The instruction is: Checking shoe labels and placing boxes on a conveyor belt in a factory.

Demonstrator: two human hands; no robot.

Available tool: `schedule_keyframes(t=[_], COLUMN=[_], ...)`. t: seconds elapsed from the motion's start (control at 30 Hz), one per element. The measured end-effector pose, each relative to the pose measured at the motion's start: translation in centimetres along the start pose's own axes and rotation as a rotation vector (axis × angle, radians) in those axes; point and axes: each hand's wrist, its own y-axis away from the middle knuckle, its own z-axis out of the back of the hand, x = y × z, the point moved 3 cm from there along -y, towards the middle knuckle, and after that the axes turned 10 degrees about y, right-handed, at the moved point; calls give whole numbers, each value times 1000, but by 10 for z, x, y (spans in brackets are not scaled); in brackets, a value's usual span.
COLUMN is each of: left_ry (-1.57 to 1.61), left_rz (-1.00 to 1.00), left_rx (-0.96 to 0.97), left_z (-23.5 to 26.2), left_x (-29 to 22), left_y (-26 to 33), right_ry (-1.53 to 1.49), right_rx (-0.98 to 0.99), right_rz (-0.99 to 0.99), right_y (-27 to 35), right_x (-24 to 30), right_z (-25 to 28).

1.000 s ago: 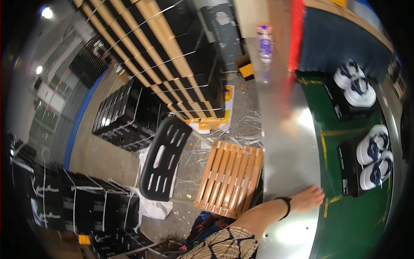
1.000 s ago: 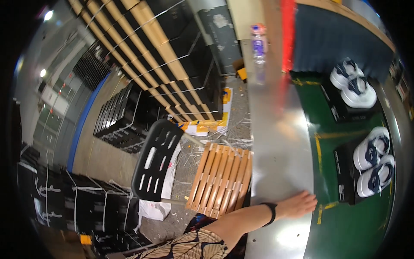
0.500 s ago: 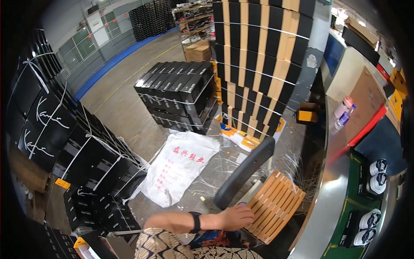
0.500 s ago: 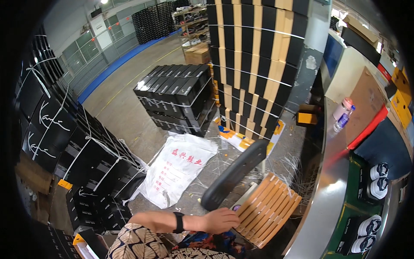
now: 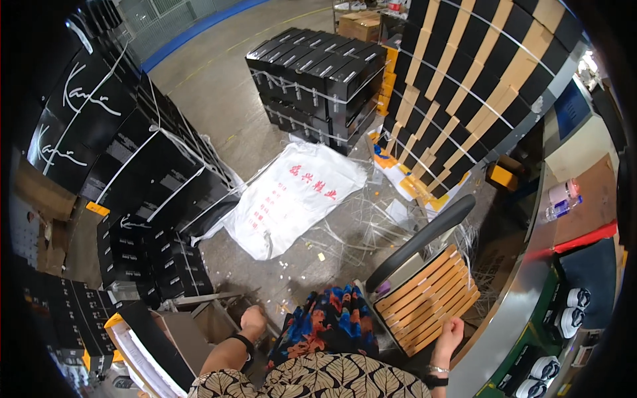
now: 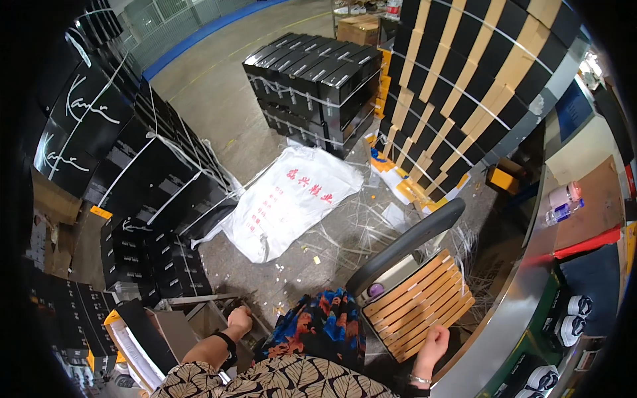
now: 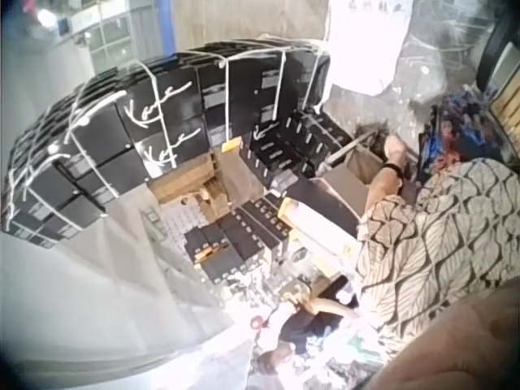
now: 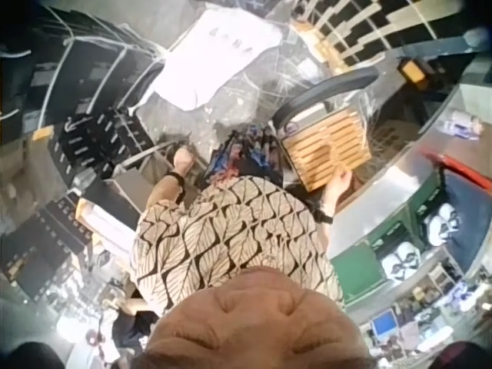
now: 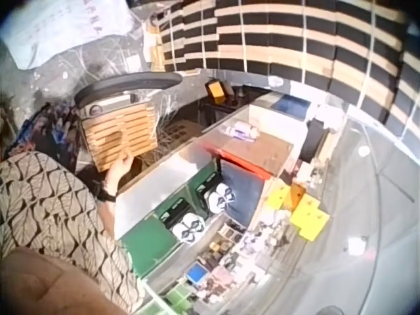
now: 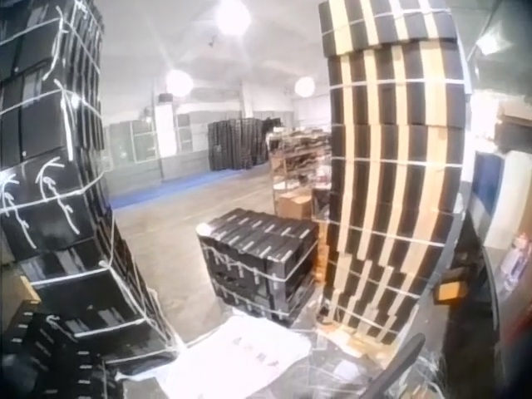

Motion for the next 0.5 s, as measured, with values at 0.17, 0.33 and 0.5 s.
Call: schedule_keyframes(t=[0.17,0.33,0.5], left_ry=[159,177,89], left_rz=[20,-574,-310], left_rx=[176,253,323], left_z=[-27,-24,28], left_x=[-27,-49,-47], left_y=[5,-30,-130], right_ry=[-106,-179,-185], right_rx=[204,122,108], right_rz=[9,-19,-41], right_y=[-22,-35,-32], right_x=[10,86,120], right_z=[-42,-70,-110])
